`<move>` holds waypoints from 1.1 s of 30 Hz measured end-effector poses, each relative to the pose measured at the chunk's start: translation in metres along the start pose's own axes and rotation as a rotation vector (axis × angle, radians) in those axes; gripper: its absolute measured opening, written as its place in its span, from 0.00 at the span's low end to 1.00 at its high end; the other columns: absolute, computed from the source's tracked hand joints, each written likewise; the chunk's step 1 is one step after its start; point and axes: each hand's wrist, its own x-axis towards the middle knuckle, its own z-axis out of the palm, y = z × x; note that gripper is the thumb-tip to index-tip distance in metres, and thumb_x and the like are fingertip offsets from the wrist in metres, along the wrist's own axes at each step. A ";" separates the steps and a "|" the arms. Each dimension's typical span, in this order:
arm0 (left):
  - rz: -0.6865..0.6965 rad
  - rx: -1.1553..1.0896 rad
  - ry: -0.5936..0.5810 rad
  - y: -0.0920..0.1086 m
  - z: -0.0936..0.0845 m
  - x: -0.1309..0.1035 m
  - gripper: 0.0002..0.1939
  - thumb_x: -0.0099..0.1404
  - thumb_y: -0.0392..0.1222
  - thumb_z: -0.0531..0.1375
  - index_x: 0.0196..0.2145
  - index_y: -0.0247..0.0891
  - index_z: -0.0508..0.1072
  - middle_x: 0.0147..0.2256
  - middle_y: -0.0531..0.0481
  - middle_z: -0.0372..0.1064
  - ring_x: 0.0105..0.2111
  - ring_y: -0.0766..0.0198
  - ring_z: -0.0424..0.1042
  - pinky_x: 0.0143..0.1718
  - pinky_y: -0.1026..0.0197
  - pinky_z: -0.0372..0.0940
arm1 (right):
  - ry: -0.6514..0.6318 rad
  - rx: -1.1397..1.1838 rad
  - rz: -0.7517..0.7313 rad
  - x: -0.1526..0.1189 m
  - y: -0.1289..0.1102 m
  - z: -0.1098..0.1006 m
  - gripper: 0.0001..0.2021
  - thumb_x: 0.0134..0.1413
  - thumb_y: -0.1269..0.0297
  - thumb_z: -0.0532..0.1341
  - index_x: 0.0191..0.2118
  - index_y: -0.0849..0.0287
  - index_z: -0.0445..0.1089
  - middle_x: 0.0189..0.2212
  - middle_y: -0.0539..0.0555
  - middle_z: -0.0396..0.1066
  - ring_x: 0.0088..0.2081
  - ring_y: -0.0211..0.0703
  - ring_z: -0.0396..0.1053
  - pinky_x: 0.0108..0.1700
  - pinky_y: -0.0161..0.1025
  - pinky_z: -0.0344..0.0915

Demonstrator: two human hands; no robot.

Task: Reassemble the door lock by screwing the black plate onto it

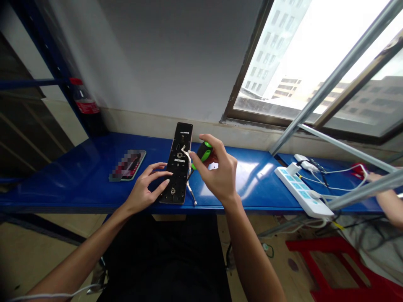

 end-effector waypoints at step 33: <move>-0.160 -0.025 -0.337 0.014 0.011 0.001 0.40 0.61 0.56 0.67 0.66 0.47 0.62 0.74 0.51 0.21 0.72 0.42 0.39 0.71 0.46 0.46 | -0.149 -0.013 -0.223 -0.027 -0.015 -0.002 0.21 0.56 0.65 0.69 0.55 0.49 0.69 0.44 0.48 0.79 0.26 0.34 0.71 0.32 0.34 0.75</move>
